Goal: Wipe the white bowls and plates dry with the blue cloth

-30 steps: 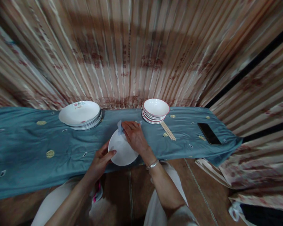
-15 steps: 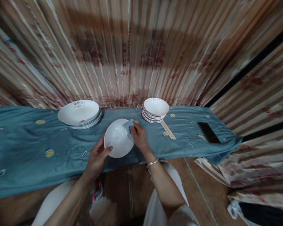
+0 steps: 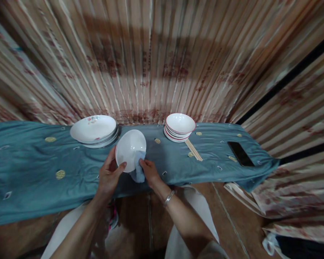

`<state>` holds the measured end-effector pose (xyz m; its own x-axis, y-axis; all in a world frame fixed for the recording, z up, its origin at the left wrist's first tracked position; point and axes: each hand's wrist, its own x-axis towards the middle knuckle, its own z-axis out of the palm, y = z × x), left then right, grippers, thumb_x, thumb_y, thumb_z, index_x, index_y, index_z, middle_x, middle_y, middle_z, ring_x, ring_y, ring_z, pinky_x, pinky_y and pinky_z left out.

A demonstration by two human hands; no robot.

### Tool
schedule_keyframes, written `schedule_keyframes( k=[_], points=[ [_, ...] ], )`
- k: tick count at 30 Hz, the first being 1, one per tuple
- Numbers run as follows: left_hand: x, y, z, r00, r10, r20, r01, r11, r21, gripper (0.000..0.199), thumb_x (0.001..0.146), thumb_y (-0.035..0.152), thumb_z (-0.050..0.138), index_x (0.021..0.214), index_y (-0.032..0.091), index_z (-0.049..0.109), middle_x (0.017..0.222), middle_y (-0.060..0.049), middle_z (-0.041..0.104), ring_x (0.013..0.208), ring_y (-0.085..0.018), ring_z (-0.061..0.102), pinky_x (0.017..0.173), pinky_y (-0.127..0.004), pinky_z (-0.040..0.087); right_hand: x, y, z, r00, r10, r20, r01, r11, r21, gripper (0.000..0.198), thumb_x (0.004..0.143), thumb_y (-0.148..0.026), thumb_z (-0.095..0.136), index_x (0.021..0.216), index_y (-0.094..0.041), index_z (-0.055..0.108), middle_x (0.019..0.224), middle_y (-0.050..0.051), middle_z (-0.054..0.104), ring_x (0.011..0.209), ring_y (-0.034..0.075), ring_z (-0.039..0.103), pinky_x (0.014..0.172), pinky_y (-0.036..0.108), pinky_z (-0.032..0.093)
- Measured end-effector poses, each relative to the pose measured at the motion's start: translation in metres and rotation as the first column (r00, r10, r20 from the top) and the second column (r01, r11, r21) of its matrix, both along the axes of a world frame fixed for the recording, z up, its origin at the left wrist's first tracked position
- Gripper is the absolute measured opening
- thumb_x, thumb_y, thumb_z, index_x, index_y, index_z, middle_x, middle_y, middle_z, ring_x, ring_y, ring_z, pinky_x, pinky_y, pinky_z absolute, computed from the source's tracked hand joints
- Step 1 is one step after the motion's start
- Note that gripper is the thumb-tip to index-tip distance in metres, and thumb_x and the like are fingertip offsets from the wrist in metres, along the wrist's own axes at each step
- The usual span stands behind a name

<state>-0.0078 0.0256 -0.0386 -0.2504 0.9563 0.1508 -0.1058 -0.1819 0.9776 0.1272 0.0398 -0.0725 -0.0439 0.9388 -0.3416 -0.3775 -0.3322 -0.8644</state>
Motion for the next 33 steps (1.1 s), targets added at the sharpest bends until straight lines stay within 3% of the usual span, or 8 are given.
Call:
schedule_keyframes(
  k=[4,8,11,14,19,23,28,33],
  points=[
    [-0.003,0.0,0.001,1.0,-0.011,-0.01,0.011,1.0,-0.002,0.08,0.063,0.032,0.077,0.136,0.023,0.046,0.141,-0.01,0.048,0.129,-0.028,0.046,0.108,-0.04,0.036,-0.004,-0.006,0.005,0.984,0.043,-0.175,-0.054,0.997,-0.063,0.043,0.046,-0.049,0.084,0.066,-0.014,0.067,0.055,0.0,0.065,0.049,0.011,0.055,0.052,0.024,0.045],
    [-0.001,-0.002,0.007,0.997,-0.026,0.066,0.032,0.995,-0.099,0.097,0.055,0.031,0.082,0.14,0.026,0.037,0.129,-0.011,0.056,0.116,-0.028,0.056,0.092,-0.038,0.05,0.003,-0.002,0.009,0.984,0.001,-0.177,-0.01,0.999,-0.049,0.04,0.044,-0.041,0.086,0.068,-0.014,0.07,0.055,0.0,0.066,0.048,0.012,0.055,0.053,0.025,0.046],
    [0.001,-0.003,0.011,0.995,-0.043,0.094,0.055,0.991,-0.123,0.096,0.048,0.029,0.085,0.135,0.023,0.044,0.132,-0.011,0.054,0.12,-0.028,0.053,0.094,-0.036,0.048,0.011,0.002,0.008,0.994,-0.031,-0.109,0.03,1.0,-0.005,0.039,0.048,-0.043,0.083,0.071,-0.014,0.07,0.055,0.0,0.065,0.05,0.012,0.055,0.052,0.025,0.044],
    [0.0,-0.005,0.017,0.985,-0.116,0.125,0.133,0.982,-0.133,0.084,0.051,0.031,0.083,0.127,0.019,0.052,0.134,-0.012,0.054,0.124,-0.029,0.05,0.098,-0.036,0.045,0.022,0.008,0.009,0.999,-0.045,0.022,0.043,0.996,0.082,0.037,0.054,-0.045,0.078,0.073,-0.015,0.07,0.056,-0.002,0.062,0.05,0.01,0.051,0.049,0.023,0.039],
    [-0.006,-0.01,0.025,0.95,-0.191,0.248,0.249,0.941,-0.23,0.076,0.053,0.047,0.081,0.12,0.017,0.059,0.115,-0.013,0.066,0.106,-0.033,0.061,0.075,-0.036,0.055,0.044,0.018,0.012,0.964,-0.071,0.258,-0.002,0.962,0.272,0.032,0.067,-0.047,0.069,0.073,-0.015,0.069,0.059,-0.004,0.057,0.05,0.007,0.042,0.049,0.021,0.032],
    [-0.006,-0.012,0.024,0.939,-0.223,0.261,0.293,0.917,-0.271,0.072,0.052,0.047,0.081,0.112,0.012,0.064,0.106,-0.015,0.069,0.1,-0.033,0.064,0.07,-0.034,0.055,0.055,0.024,0.018,0.913,-0.102,0.396,-0.063,0.922,0.383,0.031,0.073,-0.045,0.063,0.079,-0.015,0.07,0.066,-0.002,0.06,0.058,0.01,0.046,0.056,0.022,0.036],
    [0.0,-0.014,0.02,0.954,-0.188,0.235,0.257,0.916,-0.307,0.068,0.052,0.042,0.082,0.109,0.01,0.065,0.103,-0.014,0.07,0.094,-0.032,0.065,0.065,-0.033,0.054,0.058,0.026,0.023,0.873,-0.147,0.466,-0.074,0.903,0.423,0.033,0.074,-0.048,0.061,0.073,-0.016,0.068,0.065,-0.003,0.058,0.061,0.011,0.045,0.056,0.022,0.036],
    [0.005,-0.013,0.017,0.963,-0.108,0.248,0.181,0.939,-0.292,0.071,0.05,0.041,0.083,0.111,0.011,0.063,0.107,-0.014,0.069,0.096,-0.031,0.065,0.07,-0.033,0.054,0.05,0.026,0.016,0.903,-0.123,0.411,-0.021,0.944,0.33,0.041,0.07,-0.056,0.061,0.066,-0.016,0.062,0.057,-0.005,0.05,0.053,0.008,0.037,0.049,0.021,0.028]
  ],
)
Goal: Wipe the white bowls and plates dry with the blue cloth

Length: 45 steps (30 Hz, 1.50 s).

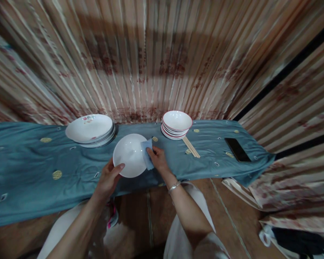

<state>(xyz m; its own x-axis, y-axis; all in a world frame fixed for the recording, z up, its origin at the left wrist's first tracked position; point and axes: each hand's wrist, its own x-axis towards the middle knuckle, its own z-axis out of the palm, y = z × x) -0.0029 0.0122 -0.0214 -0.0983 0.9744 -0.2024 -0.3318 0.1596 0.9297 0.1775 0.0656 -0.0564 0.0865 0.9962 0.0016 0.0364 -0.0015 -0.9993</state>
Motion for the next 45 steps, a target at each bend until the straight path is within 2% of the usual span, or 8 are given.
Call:
schedule_keyframes(
  k=[6,13,22,26,29,33,38,45],
  points=[
    [-0.001,0.003,-0.002,0.998,0.062,0.008,-0.062,0.998,0.018,0.068,0.049,0.039,0.084,0.108,0.014,0.061,0.105,-0.011,0.07,0.096,-0.029,0.065,0.073,-0.033,0.054,-0.02,-0.013,-0.006,0.986,-0.015,-0.168,-0.011,0.988,-0.151,0.047,0.06,-0.063,0.067,0.058,-0.017,0.054,0.048,-0.008,0.041,0.046,0.006,0.03,0.044,0.021,0.021],
    [-0.005,0.008,-0.006,0.99,0.14,0.006,-0.14,0.988,0.07,0.064,0.053,0.033,0.083,0.11,0.017,0.058,0.109,-0.007,0.067,0.107,-0.026,0.061,0.089,-0.034,0.05,-0.05,-0.037,-0.008,0.904,0.012,-0.428,-0.159,0.938,-0.309,0.051,0.05,-0.064,0.075,0.058,-0.016,0.06,0.047,-0.004,0.052,0.047,0.009,0.045,0.049,0.023,0.035],
    [-0.01,0.014,-0.008,0.981,0.194,-0.004,-0.193,0.978,0.076,0.06,0.052,0.033,0.082,0.106,0.02,0.059,0.104,-0.003,0.067,0.1,-0.021,0.063,0.083,-0.03,0.05,-0.036,-0.049,0.023,0.862,0.392,-0.32,-0.488,0.813,-0.319,0.042,0.06,-0.055,0.076,0.061,-0.015,0.064,0.049,-0.006,0.054,0.045,0.006,0.04,0.046,0.02,0.028],
    [-0.01,0.013,-0.005,0.985,0.173,0.019,-0.174,0.983,0.054,0.058,0.052,0.034,0.082,0.103,0.02,0.059,0.101,-0.003,0.067,0.094,-0.021,0.064,0.075,-0.029,0.052,-0.015,-0.038,0.035,0.901,0.306,-0.308,-0.38,0.9,-0.215,0.042,0.066,-0.057,0.07,0.077,-0.016,0.069,0.061,-0.003,0.061,0.053,0.01,0.05,0.052,0.022,0.038],
    [-0.008,0.009,-0.001,0.986,0.164,0.022,-0.164,0.986,0.02,0.061,0.052,0.034,0.082,0.106,0.02,0.059,0.105,-0.005,0.067,0.093,-0.022,0.064,0.068,-0.027,0.051,-0.002,-0.028,0.041,0.977,0.15,-0.154,-0.153,0.988,-0.004,0.04,0.076,-0.053,0.063,0.093,-0.017,0.069,0.077,0.0,0.067,0.065,0.013,0.057,0.061,0.024,0.045],
    [-0.002,0.005,0.001,0.991,0.096,0.094,-0.095,0.995,-0.008,0.066,0.052,0.032,0.082,0.112,0.018,0.059,0.111,-0.008,0.066,0.093,-0.024,0.065,0.066,-0.028,0.053,0.0,-0.024,0.043,0.965,-0.002,0.262,-0.071,0.961,0.266,0.04,0.089,-0.042,0.051,0.117,-0.016,0.061,0.103,0.008,0.068,0.09,0.02,0.062,0.081,0.031,0.05],
    [0.006,0.003,-0.007,0.976,-0.06,0.207,0.058,0.998,0.016,0.054,0.064,0.033,0.077,0.112,0.016,0.061,0.102,-0.008,0.07,0.085,-0.023,0.067,0.07,-0.033,0.055,-0.015,-0.029,0.038,0.73,-0.11,0.675,-0.268,0.863,0.43,0.047,0.093,-0.03,0.045,0.136,-0.011,0.046,0.137,0.018,0.05,0.128,0.027,0.044,0.108,0.045,0.036],
    [0.007,0.001,-0.003,0.978,-0.045,0.205,0.047,0.999,-0.007,0.056,0.062,0.038,0.078,0.112,0.015,0.064,0.097,-0.008,0.072,0.084,-0.024,0.068,0.07,-0.034,0.056,-0.018,-0.03,0.039,0.445,-0.164,0.88,-0.392,0.848,0.357,0.032,0.093,-0.019,0.045,0.123,-0.012,0.055,0.114,0.016,0.063,0.106,0.025,0.057,0.094,0.039,0.048]
  ],
)
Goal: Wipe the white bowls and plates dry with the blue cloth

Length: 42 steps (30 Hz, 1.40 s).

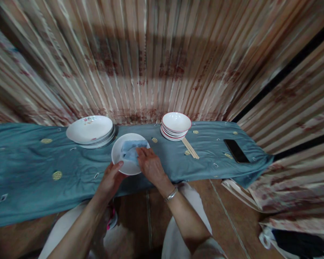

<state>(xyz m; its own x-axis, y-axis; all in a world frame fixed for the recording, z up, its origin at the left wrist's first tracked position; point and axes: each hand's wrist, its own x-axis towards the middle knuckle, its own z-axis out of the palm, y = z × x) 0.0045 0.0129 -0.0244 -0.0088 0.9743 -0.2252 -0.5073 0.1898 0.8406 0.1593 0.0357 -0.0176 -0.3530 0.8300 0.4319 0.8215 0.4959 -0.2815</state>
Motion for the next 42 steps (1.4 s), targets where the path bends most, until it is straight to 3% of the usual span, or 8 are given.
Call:
schedule_keyframes(
  k=[4,7,15,22,28,34,38,42],
  points=[
    [0.003,-0.004,-0.002,1.0,-0.019,-0.021,0.019,1.0,-0.021,0.056,0.058,0.037,0.08,0.107,0.014,0.064,0.091,-0.007,0.071,0.08,-0.024,0.068,0.069,-0.034,0.056,-0.004,0.007,-0.004,0.997,-0.056,0.061,0.062,0.994,-0.096,0.021,0.092,-0.013,0.044,0.106,-0.013,0.06,0.098,0.013,0.066,0.091,0.022,0.061,0.082,0.034,0.052],
    [0.009,-0.008,-0.006,0.998,-0.057,-0.007,0.056,0.998,-0.027,0.057,0.06,0.036,0.079,0.11,0.015,0.062,0.098,-0.008,0.07,0.083,-0.024,0.067,0.068,-0.034,0.056,-0.008,0.012,-0.002,0.987,-0.126,-0.102,0.117,0.989,-0.088,0.023,0.091,-0.016,0.044,0.11,-0.013,0.057,0.103,0.015,0.065,0.095,0.023,0.061,0.086,0.036,0.051],
    [0.009,-0.006,-0.005,0.998,-0.059,-0.007,0.059,0.998,0.01,0.061,0.061,0.037,0.08,0.116,0.018,0.06,0.11,-0.009,0.068,0.095,-0.027,0.066,0.074,-0.035,0.056,-0.018,0.005,0.008,0.791,0.146,-0.594,-0.307,0.935,-0.179,0.031,0.092,-0.03,0.047,0.119,-0.019,0.055,0.118,0.009,0.06,0.103,0.017,0.059,0.09,0.029,0.048],
    [0.001,-0.006,-0.003,0.999,0.028,-0.018,-0.028,1.0,-0.013,0.058,0.052,0.032,0.085,0.104,0.016,0.064,0.101,-0.007,0.07,0.089,-0.025,0.067,0.075,-0.034,0.055,-0.014,0.001,0.007,0.806,0.187,-0.562,-0.458,0.798,-0.391,0.025,0.096,-0.027,0.041,0.098,-0.018,0.064,0.094,0.003,0.065,0.088,0.014,0.061,0.08,0.025,0.046],
    [0.0,-0.005,-0.002,0.999,0.046,-0.023,-0.047,0.999,-0.022,0.059,0.052,0.032,0.085,0.105,0.015,0.064,0.097,-0.008,0.071,0.084,-0.024,0.068,0.068,-0.032,0.055,-0.004,0.002,0.008,0.923,0.276,-0.269,-0.36,0.868,-0.342,0.021,0.094,-0.022,0.049,0.08,-0.016,0.065,0.079,0.002,0.064,0.076,0.013,0.059,0.072,0.023,0.043],
    [0.003,-0.003,-0.003,0.998,0.061,-0.034,-0.062,0.997,-0.041,0.064,0.05,0.032,0.085,0.107,0.015,0.062,0.088,-0.006,0.071,0.076,-0.021,0.067,0.061,-0.029,0.055,-0.005,0.002,0.003,0.996,-0.028,0.09,0.045,0.979,-0.199,0.023,0.094,-0.026,0.049,0.084,-0.017,0.069,0.09,0.009,0.067,0.087,0.019,0.06,0.082,0.031,0.046],
    [0.007,-0.003,-0.006,0.999,0.011,-0.046,-0.012,0.999,-0.038,0.067,0.053,0.035,0.084,0.113,0.015,0.061,0.098,-0.009,0.071,0.081,-0.023,0.067,0.063,-0.031,0.056,-0.005,0.007,-0.005,0.984,-0.175,0.034,0.177,0.981,-0.074,0.024,0.094,-0.025,0.046,0.101,-0.015,0.067,0.102,0.013,0.065,0.096,0.023,0.059,0.088,0.036,0.048],
    [0.011,-0.005,-0.009,0.999,-0.05,-0.018,0.05,0.999,-0.003,0.072,0.061,0.037,0.08,0.126,0.021,0.056,0.109,-0.009,0.07,0.091,-0.025,0.067,0.07,-0.033,0.058,-0.001,0.014,-0.011,0.973,-0.144,-0.182,0.146,0.989,-0.005,0.038,0.094,-0.022,0.039,0.127,-0.009,0.053,0.121,0.017,0.059,0.113,0.026,0.054,0.1,0.04,0.044]
  ],
)
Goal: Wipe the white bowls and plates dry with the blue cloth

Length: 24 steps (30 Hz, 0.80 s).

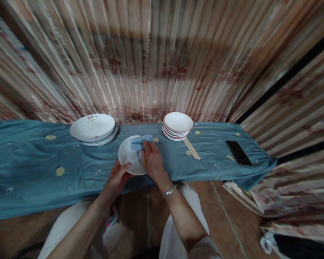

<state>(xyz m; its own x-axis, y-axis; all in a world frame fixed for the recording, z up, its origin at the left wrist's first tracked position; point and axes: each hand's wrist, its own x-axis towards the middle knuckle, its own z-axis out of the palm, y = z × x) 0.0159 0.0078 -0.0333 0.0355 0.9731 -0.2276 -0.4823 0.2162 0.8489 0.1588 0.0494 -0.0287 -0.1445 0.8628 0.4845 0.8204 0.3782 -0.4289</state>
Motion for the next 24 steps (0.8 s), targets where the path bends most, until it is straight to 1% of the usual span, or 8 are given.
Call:
schedule_keyframes(
  k=[3,8,11,15,18,21,22,24],
  points=[
    [0.004,-0.002,-0.001,0.999,-0.025,0.025,0.025,1.0,0.003,0.07,0.063,0.035,0.079,0.127,0.022,0.055,0.112,-0.009,0.069,0.096,-0.027,0.066,0.074,-0.036,0.058,0.001,0.003,0.001,0.987,0.065,-0.147,-0.066,0.998,-0.004,0.043,0.094,-0.023,0.037,0.133,-0.009,0.049,0.128,0.018,0.054,0.122,0.025,0.049,0.106,0.04,0.04],
    [0.008,-0.004,-0.001,0.997,-0.059,0.055,0.059,0.998,0.01,0.069,0.065,0.033,0.078,0.129,0.024,0.055,0.116,-0.008,0.068,0.096,-0.026,0.067,0.075,-0.036,0.058,-0.004,0.002,0.007,0.915,0.217,-0.341,-0.249,0.967,-0.053,0.041,0.093,-0.026,0.041,0.132,-0.017,0.05,0.13,0.015,0.051,0.122,0.022,0.048,0.107,0.04,0.037],
    [0.007,-0.005,-0.002,0.997,-0.058,0.051,0.058,0.998,0.006,0.07,0.064,0.034,0.079,0.129,0.024,0.054,0.117,-0.008,0.068,0.094,-0.026,0.067,0.073,-0.036,0.058,-0.01,-0.001,0.01,0.838,0.297,-0.458,-0.381,0.919,-0.101,0.039,0.093,-0.027,0.043,0.13,-0.02,0.051,0.132,0.012,0.051,0.123,0.02,0.048,0.107,0.038,0.037],
    [0.002,-0.004,-0.004,0.998,-0.053,0.04,0.052,0.998,0.024,0.067,0.066,0.036,0.078,0.127,0.022,0.055,0.114,-0.009,0.068,0.095,-0.026,0.067,0.074,-0.036,0.057,-0.014,-0.006,0.014,0.699,0.358,-0.619,-0.55,0.822,-0.146,0.034,0.093,-0.035,0.044,0.121,-0.022,0.058,0.129,0.007,0.056,0.123,0.016,0.049,0.108,0.032,0.035],
    [-0.001,-0.002,-0.007,0.999,-0.043,0.028,0.043,0.999,0.02,0.06,0.063,0.038,0.08,0.117,0.021,0.06,0.102,-0.007,0.071,0.092,-0.026,0.068,0.073,-0.037,0.057,-0.011,-0.008,0.017,0.595,0.31,-0.741,-0.659,0.716,-0.23,0.033,0.091,-0.044,0.047,0.107,-0.021,0.065,0.114,0.004,0.063,0.111,0.016,0.057,0.101,0.031,0.042],
    [-0.001,-0.001,-0.008,1.0,-0.015,-0.002,0.015,0.999,-0.037,0.055,0.054,0.039,0.084,0.101,0.018,0.064,0.089,-0.006,0.072,0.084,-0.025,0.069,0.07,-0.036,0.057,-0.007,-0.008,0.014,0.502,0.161,-0.85,-0.728,0.609,-0.315,0.035,0.085,-0.051,0.053,0.094,-0.02,0.066,0.096,0.002,0.065,0.093,0.014,0.061,0.089,0.029,0.049],
    [-0.001,-0.001,-0.008,1.0,-0.005,-0.011,0.004,0.999,-0.054,0.056,0.051,0.038,0.085,0.098,0.017,0.064,0.087,-0.006,0.072,0.081,-0.024,0.069,0.069,-0.035,0.057,-0.006,-0.008,0.012,0.48,0.121,-0.869,-0.742,0.585,-0.328,0.035,0.083,-0.053,0.056,0.09,-0.019,0.066,0.092,0.001,0.064,0.089,0.013,0.061,0.086,0.028,0.05],
    [-0.001,-0.001,-0.006,1.0,0.016,-0.018,-0.017,0.997,-0.069,0.059,0.047,0.037,0.087,0.098,0.017,0.063,0.087,-0.006,0.071,0.079,-0.023,0.068,0.067,-0.034,0.057,-0.004,-0.008,0.009,0.464,0.08,-0.882,-0.751,0.563,-0.344,0.035,0.08,-0.053,0.06,0.083,-0.018,0.065,0.085,0.0,0.062,0.084,0.013,0.06,0.082,0.027,0.051]
  ],
)
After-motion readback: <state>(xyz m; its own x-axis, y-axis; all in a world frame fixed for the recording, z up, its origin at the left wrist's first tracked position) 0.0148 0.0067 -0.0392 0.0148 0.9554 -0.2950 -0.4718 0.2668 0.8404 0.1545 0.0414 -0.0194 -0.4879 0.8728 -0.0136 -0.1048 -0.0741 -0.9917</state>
